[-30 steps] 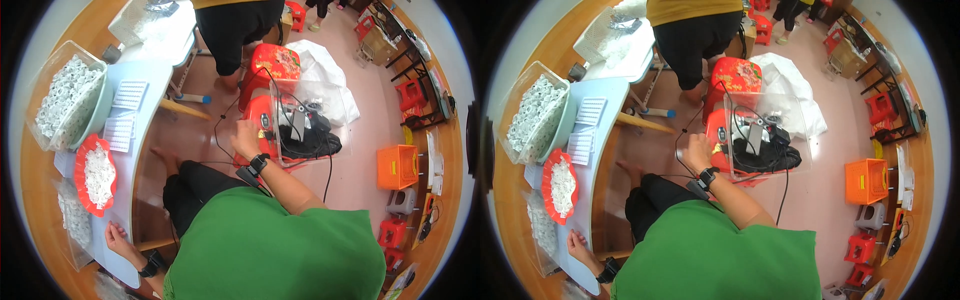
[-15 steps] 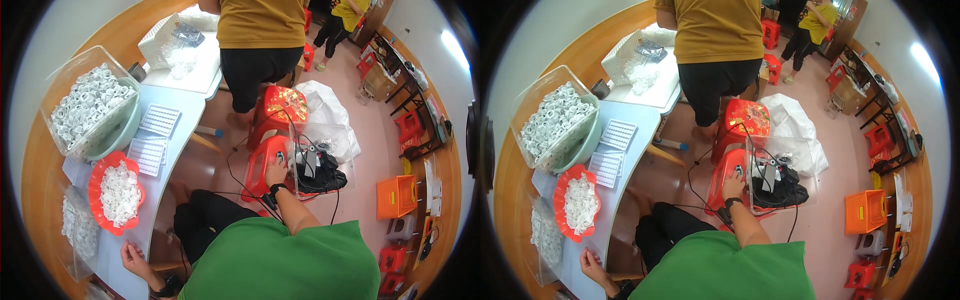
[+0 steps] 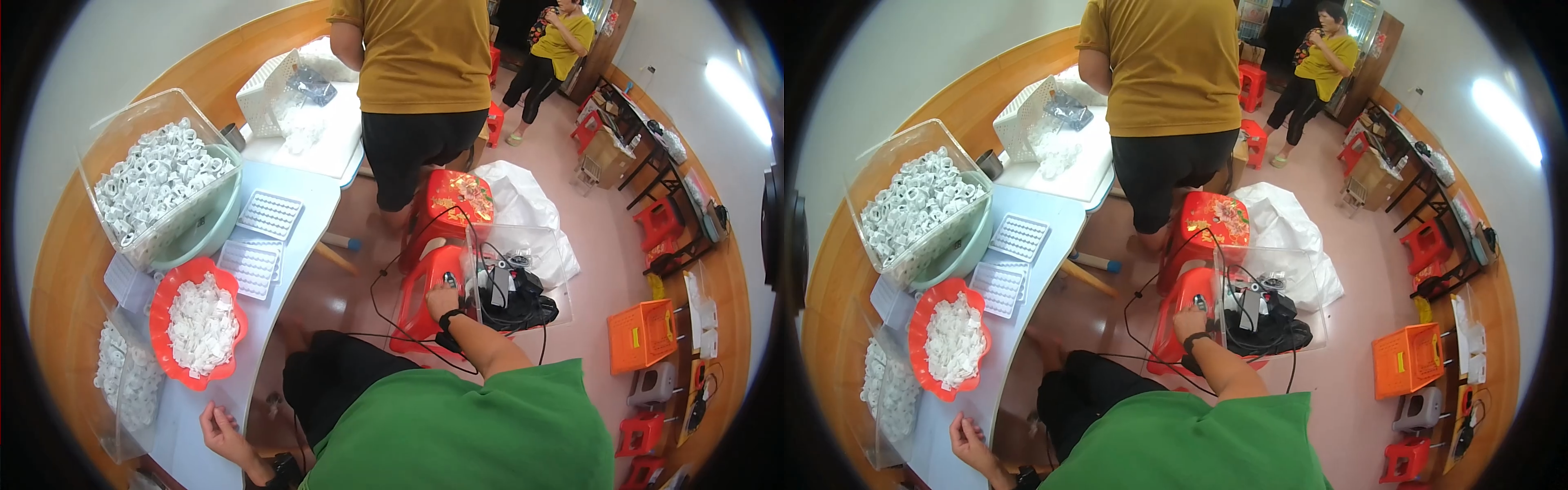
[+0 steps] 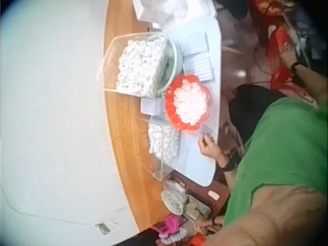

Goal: Assembling small plastic circular components for footwear.

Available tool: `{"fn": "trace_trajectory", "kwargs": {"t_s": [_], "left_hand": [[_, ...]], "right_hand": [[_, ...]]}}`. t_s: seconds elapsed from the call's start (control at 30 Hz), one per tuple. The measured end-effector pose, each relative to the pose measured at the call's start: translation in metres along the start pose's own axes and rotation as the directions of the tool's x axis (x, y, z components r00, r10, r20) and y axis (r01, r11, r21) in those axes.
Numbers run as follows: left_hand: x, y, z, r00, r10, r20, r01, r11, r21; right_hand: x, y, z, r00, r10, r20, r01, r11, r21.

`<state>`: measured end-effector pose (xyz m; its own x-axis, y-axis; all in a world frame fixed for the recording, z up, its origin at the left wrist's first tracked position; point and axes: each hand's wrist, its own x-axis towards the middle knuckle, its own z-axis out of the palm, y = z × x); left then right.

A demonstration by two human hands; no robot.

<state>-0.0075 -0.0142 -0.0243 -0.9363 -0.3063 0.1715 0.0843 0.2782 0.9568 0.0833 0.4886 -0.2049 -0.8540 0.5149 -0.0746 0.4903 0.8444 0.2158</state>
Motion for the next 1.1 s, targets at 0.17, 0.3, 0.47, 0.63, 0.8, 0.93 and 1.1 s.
{"fn": "trace_trajectory", "kwargs": {"t_s": [0.17,0.3,0.47,0.63,0.8,0.93,1.1], "left_hand": [[0.0,-0.003,-0.002,1.0,0.001,-0.007,-0.002,1.0,-0.023],[-0.006,-0.005,-0.008,1.0,0.0,-0.015,0.0,1.0,-0.01],[0.0,-0.001,0.0,1.0,0.017,0.007,-0.017,1.0,0.016],[-0.001,0.004,0.004,0.999,0.038,-0.007,-0.038,0.999,-0.004],[-0.003,0.004,0.002,0.999,0.034,-0.007,-0.034,0.999,0.003],[-0.004,0.002,-0.001,0.999,0.031,-0.015,-0.031,1.0,0.006],[-0.003,0.002,0.0,0.999,0.044,-0.014,-0.044,0.999,0.006]], "right_hand": [[0.003,0.007,0.003,0.999,-0.008,-0.046,0.01,0.999,0.049],[0.005,0.01,-0.016,0.992,0.085,-0.089,-0.063,0.971,0.229],[0.023,0.027,-0.001,0.937,0.341,-0.078,-0.214,0.736,0.643],[0.041,0.038,-0.001,0.957,0.265,0.12,-0.165,0.154,0.974],[0.031,0.034,-0.065,0.955,0.119,0.273,-0.236,-0.256,0.937],[0.033,0.041,-0.092,0.979,0.045,0.201,-0.17,-0.369,0.914],[0.032,0.047,-0.132,0.993,0.02,0.118,-0.091,-0.516,0.852]]}}
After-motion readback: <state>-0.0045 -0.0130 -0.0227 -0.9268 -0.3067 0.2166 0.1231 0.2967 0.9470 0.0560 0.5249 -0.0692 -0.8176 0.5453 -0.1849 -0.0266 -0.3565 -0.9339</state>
